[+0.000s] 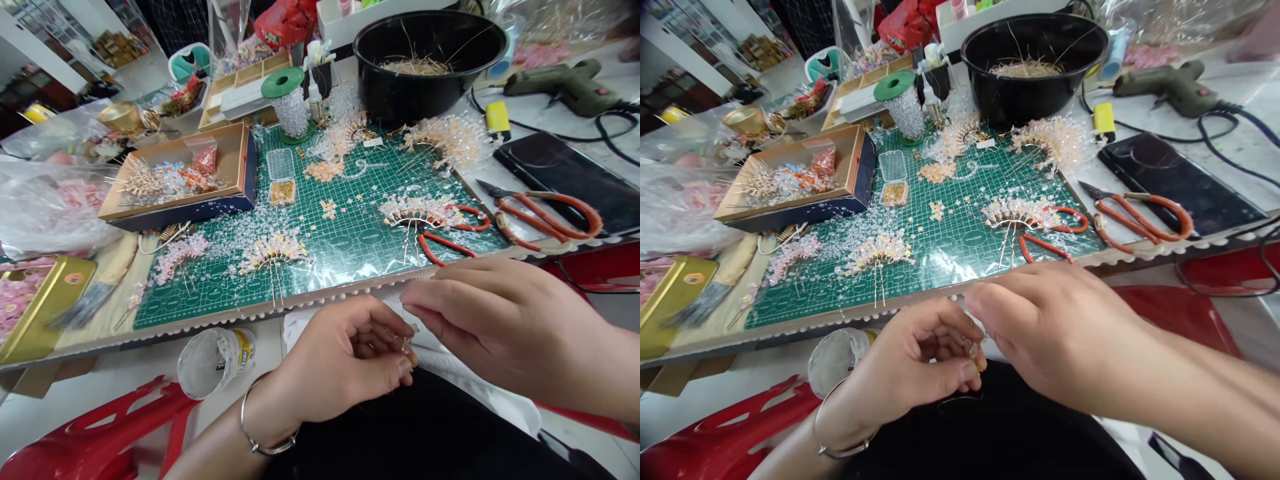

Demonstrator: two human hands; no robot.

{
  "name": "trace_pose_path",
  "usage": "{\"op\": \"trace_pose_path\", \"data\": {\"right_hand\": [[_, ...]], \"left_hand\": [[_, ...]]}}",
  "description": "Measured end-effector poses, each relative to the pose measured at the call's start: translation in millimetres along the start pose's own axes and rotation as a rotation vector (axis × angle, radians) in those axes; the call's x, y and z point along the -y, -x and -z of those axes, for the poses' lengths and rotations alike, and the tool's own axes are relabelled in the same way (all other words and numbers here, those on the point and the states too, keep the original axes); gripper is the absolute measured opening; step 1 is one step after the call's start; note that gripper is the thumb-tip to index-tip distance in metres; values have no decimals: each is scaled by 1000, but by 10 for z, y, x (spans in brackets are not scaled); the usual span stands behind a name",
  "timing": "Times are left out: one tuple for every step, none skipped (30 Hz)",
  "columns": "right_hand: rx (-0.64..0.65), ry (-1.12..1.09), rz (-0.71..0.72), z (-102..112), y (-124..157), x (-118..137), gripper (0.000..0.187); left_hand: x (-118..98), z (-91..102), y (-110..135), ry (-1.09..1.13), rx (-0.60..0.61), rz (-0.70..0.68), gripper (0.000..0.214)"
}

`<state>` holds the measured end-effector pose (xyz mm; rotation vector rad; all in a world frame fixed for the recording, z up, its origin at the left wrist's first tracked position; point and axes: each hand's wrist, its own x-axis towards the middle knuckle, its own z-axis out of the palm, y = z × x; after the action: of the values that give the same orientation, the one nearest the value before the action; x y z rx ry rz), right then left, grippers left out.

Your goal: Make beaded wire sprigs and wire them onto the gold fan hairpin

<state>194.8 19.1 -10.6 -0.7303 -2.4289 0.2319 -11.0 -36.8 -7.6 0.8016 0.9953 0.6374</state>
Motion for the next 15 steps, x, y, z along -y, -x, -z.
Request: {"op": "trace_pose_path", "data": {"right_hand": [[8, 29, 64, 1, -13, 6, 13], [5, 49, 102, 4, -27, 11, 14], [-2, 62, 119, 6, -40, 16, 14], [-11, 71, 122, 9, -52, 22, 14], [-18, 79, 128, 10, -61, 29, 14], [-22, 87, 131, 11, -68, 37, 13], [-20, 88, 135, 10, -73, 47, 13], [-17, 90, 139, 8, -75, 57, 12], [-21, 93, 146, 4, -74, 68, 11], [-22, 95, 144, -2, -71, 77, 12], [-27, 94, 143, -12, -66, 82, 12], [-31, 90, 142, -24, -62, 83, 13], [-30, 83, 141, -36, -60, 77, 13], [-33, 81, 134, -47, -60, 65, 13], [-32, 85, 118, -53, -64, 49, 12]], "left_hand": [[-6, -3, 2, -5, -1, 10, 28], [-12, -7, 3, -15, -2, 18, 28], [-18, -10, 6, -25, -2, 16, 26], [-23, -14, 9, -36, -4, 12, 24], [-28, -17, 12, -52, -4, 2, 21], [-32, -19, 16, -70, -2, -10, 19], [-36, -20, 19, -90, -2, -17, 16], [-39, -20, 22, -110, -1, -21, 15], [-41, -19, 23, -125, 5, -19, 15], [-41, -17, 24, -133, 9, -12, 16], [-39, -13, 23, -132, 10, -3, 17], [-33, -9, 21, -119, 8, 7, 19], [-23, -5, 18, -93, 4, 17, 20], [-8, 1, 13, -52, 6, 25, 23], [11, 8, 5, 1, 12, 30, 25]]}}
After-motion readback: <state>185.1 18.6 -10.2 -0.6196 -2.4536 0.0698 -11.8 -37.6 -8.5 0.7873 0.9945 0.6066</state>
